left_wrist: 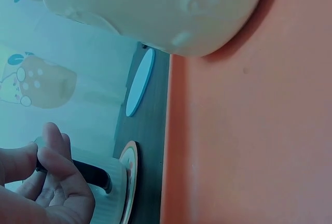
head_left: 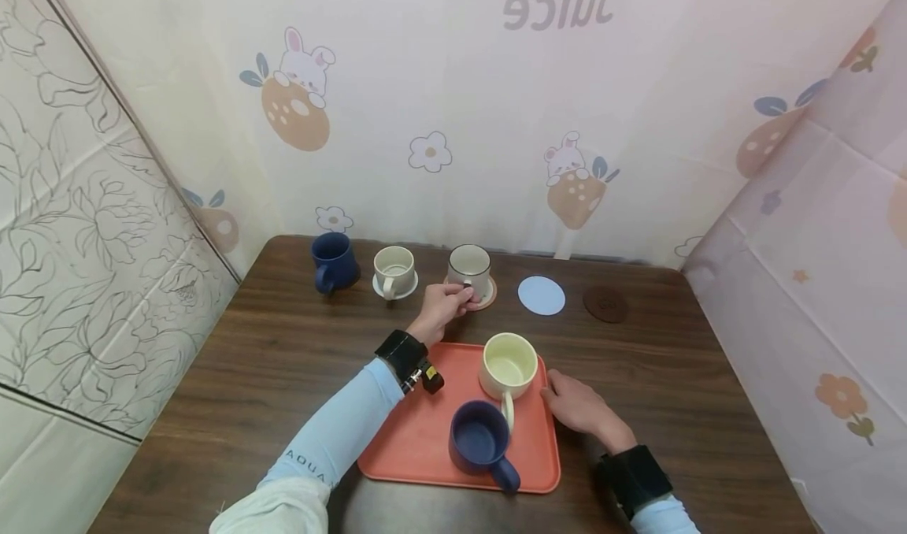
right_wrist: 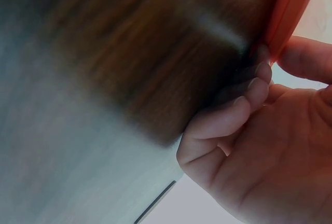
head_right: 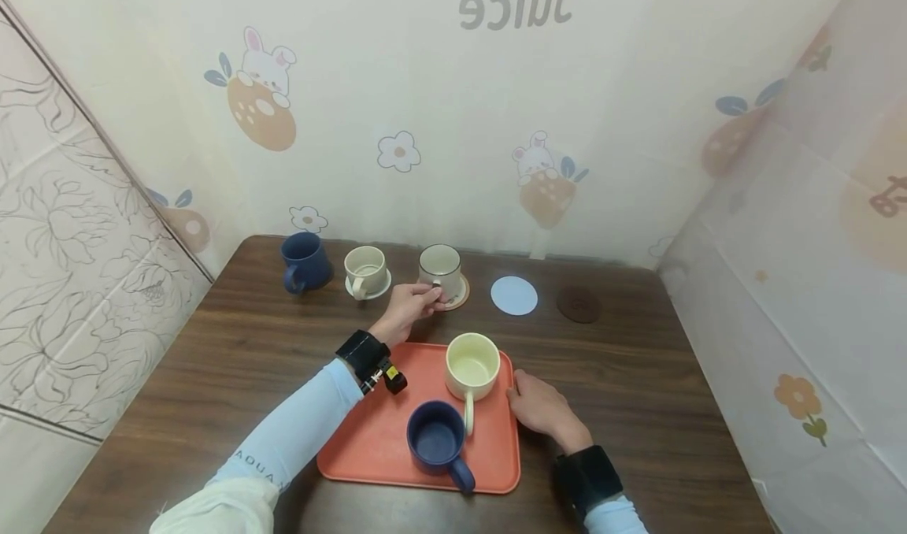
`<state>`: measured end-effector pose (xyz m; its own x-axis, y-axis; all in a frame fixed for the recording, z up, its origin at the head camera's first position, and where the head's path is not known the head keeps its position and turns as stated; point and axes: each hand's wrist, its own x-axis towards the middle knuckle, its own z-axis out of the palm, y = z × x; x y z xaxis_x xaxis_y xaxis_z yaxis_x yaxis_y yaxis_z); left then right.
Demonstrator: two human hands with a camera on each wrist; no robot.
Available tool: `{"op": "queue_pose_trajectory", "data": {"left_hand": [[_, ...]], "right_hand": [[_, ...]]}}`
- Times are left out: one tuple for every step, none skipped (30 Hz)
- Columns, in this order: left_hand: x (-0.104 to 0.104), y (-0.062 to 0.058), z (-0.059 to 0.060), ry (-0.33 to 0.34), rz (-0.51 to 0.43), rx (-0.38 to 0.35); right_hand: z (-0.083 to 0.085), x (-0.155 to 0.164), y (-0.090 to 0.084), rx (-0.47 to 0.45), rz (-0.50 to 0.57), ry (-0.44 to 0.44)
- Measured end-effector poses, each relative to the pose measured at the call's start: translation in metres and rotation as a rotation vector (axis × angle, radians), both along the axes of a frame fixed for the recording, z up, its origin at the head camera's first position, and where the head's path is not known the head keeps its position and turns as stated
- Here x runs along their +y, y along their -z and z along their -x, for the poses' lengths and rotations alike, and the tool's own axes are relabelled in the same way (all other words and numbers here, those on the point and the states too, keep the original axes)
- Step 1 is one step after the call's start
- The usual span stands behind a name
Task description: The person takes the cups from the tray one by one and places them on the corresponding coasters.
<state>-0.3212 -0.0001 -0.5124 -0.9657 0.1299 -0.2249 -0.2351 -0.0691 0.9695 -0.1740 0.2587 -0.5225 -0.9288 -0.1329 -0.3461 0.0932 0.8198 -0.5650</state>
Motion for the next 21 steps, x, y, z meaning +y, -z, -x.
{"op": "queue_pose_trajectory", "data": {"left_hand": [[0.0001, -0.0002, 0.0003, -0.002, -0.002, -0.005], [0.0002, -0.0004, 0.0006, -0.004, -0.003, -0.009], [0.0003, -0.0007, 0.0008, -0.004, -0.001, -0.013], [0.0005, -0.0012, 0.0010, -0.005, -0.004, -0.018], [0.0005, -0.0016, 0.0009, -0.004, -0.003, -0.023], [0.0006, -0.0017, 0.0010, -0.003, -0.002, -0.024], [0.0006, -0.0016, 0.0012, -0.002, 0.001, -0.025], [0.0005, -0.0015, 0.0013, 0.000, 0.004, -0.024], [0.0005, -0.0015, 0.0014, 0.003, 0.006, -0.021], [0.0004, -0.0015, 0.0014, 0.006, 0.006, -0.020], [0.0001, -0.0012, 0.0014, 0.010, 0.008, -0.018], [0.0000, -0.0005, 0.0016, 0.013, 0.006, -0.017], [-0.0003, 0.0000, 0.0016, 0.018, 0.005, -0.018], [-0.0007, 0.0004, 0.0016, 0.026, 0.006, -0.018], [-0.0010, 0.0011, 0.0018, 0.034, 0.005, -0.019], [-0.0014, 0.0020, 0.0021, 0.043, -0.001, -0.022], [-0.0018, 0.0030, 0.0026, 0.052, -0.005, -0.024], [-0.0022, 0.0036, 0.0031, 0.058, -0.012, -0.028], [-0.0029, 0.0038, 0.0036, 0.063, -0.022, -0.033], [-0.0036, 0.0044, 0.0041, 0.067, -0.032, -0.037], [-0.0042, 0.0044, 0.0044, 0.069, -0.047, -0.043]], "right_hand": [[-0.0002, -0.0004, -0.0001, -0.001, 0.000, 0.001], [-0.0006, -0.0007, -0.0003, -0.006, 0.004, 0.005], [-0.0008, -0.0010, -0.0008, -0.006, 0.005, 0.003], [-0.0009, -0.0013, -0.0010, -0.008, 0.006, 0.005], [-0.0011, -0.0017, -0.0015, -0.007, 0.006, 0.003], [-0.0011, -0.0020, -0.0016, -0.011, 0.008, 0.008], [-0.0012, -0.0023, -0.0019, -0.010, 0.006, 0.009], [-0.0013, -0.0023, -0.0023, -0.010, 0.007, 0.011], [-0.0014, -0.0023, -0.0024, -0.008, 0.005, 0.009], [-0.0015, -0.0022, -0.0024, -0.009, 0.006, 0.012], [-0.0017, -0.0019, -0.0025, -0.009, 0.006, 0.011], [-0.0017, -0.0017, -0.0022, -0.011, 0.007, 0.013], [-0.0020, -0.0014, -0.0023, -0.011, 0.007, 0.011], [-0.0023, -0.0012, -0.0025, -0.013, 0.009, 0.011], [-0.0025, -0.0010, -0.0024, -0.014, 0.010, 0.010], [-0.0027, -0.0010, -0.0028, -0.016, 0.011, 0.011], [-0.0029, -0.0009, -0.0029, -0.018, 0.009, 0.013], [-0.0029, -0.0011, -0.0032, -0.020, 0.008, 0.015], [-0.0027, -0.0013, -0.0034, -0.022, 0.007, 0.017], [-0.0024, -0.0015, -0.0035, -0.023, 0.004, 0.019], [-0.0020, -0.0018, -0.0037, -0.023, 0.003, 0.021]]}}
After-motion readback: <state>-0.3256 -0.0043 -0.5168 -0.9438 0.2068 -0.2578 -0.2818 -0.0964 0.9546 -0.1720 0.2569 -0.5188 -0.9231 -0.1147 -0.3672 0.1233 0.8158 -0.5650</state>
